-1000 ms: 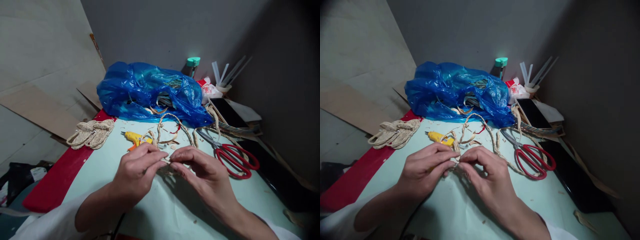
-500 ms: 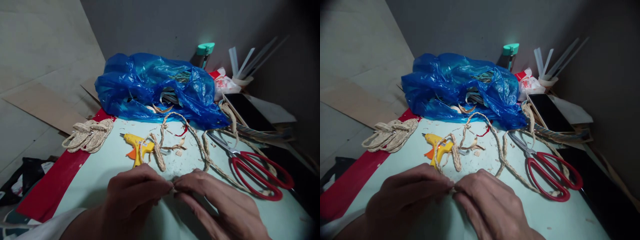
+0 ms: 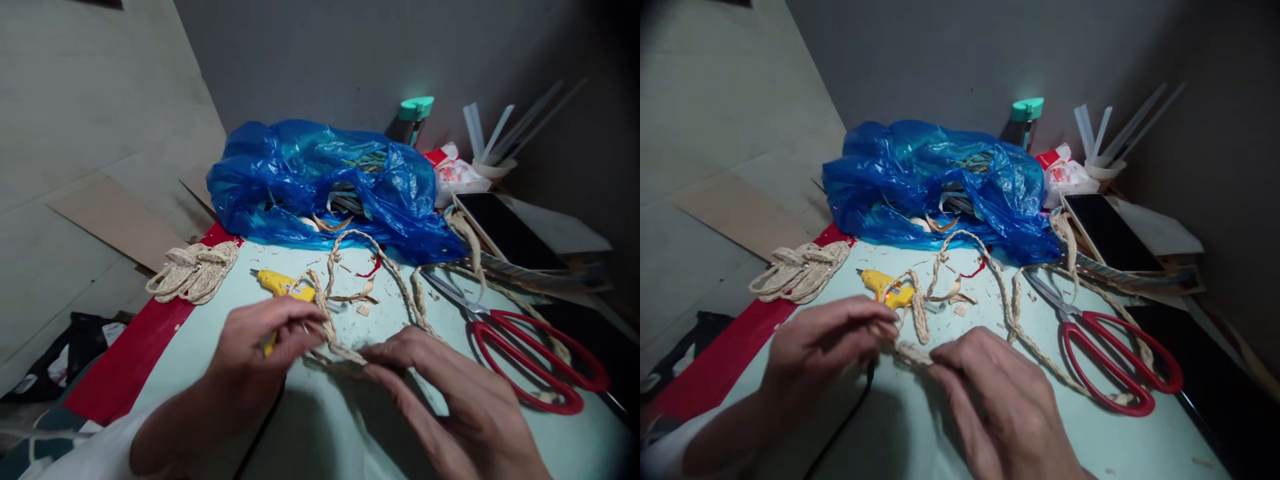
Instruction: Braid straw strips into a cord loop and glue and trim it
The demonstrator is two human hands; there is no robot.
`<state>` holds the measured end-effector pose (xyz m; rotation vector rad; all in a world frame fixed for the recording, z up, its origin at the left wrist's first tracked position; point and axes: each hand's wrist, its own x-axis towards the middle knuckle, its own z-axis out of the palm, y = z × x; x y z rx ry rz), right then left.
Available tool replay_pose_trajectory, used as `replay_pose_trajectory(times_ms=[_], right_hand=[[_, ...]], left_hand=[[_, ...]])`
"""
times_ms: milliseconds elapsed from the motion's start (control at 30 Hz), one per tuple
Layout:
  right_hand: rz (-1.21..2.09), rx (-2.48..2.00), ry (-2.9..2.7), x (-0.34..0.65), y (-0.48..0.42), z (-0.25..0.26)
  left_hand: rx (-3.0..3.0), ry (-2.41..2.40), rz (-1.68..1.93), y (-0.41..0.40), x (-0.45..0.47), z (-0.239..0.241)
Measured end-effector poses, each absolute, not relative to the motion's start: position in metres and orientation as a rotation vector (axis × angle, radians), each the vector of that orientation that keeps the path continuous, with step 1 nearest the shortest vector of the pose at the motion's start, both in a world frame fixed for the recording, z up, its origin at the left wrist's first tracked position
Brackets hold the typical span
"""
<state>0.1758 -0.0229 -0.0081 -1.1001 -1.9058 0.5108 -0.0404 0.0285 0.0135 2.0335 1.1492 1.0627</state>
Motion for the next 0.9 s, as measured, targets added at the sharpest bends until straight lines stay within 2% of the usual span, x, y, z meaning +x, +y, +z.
replay_pose_trajectory(times_ms=[200, 433, 700, 900], right_hand=[[0.304, -1.173, -1.89, 0.187, -0.012, -0.012], [0.292, -1.241, -1.815, 0.183, -0.009, -0.014], [0.345, -1.263, -1.756, 0.181, -0.007, -0.016], [0.375, -1.245, -1.731, 0.178, -0.009, -0.017]], left_hand=[[2.148, 1.596, 1.072, 0.064, -0.06, 0.022], [2.424, 1.647, 0.775, 0.079, -0.06, 0.007], [2.795, 1.797, 0.159, 0.081, -0.026, 0.016], [2.808, 1.759, 0.091, 0.084, -0.015, 0.018]])
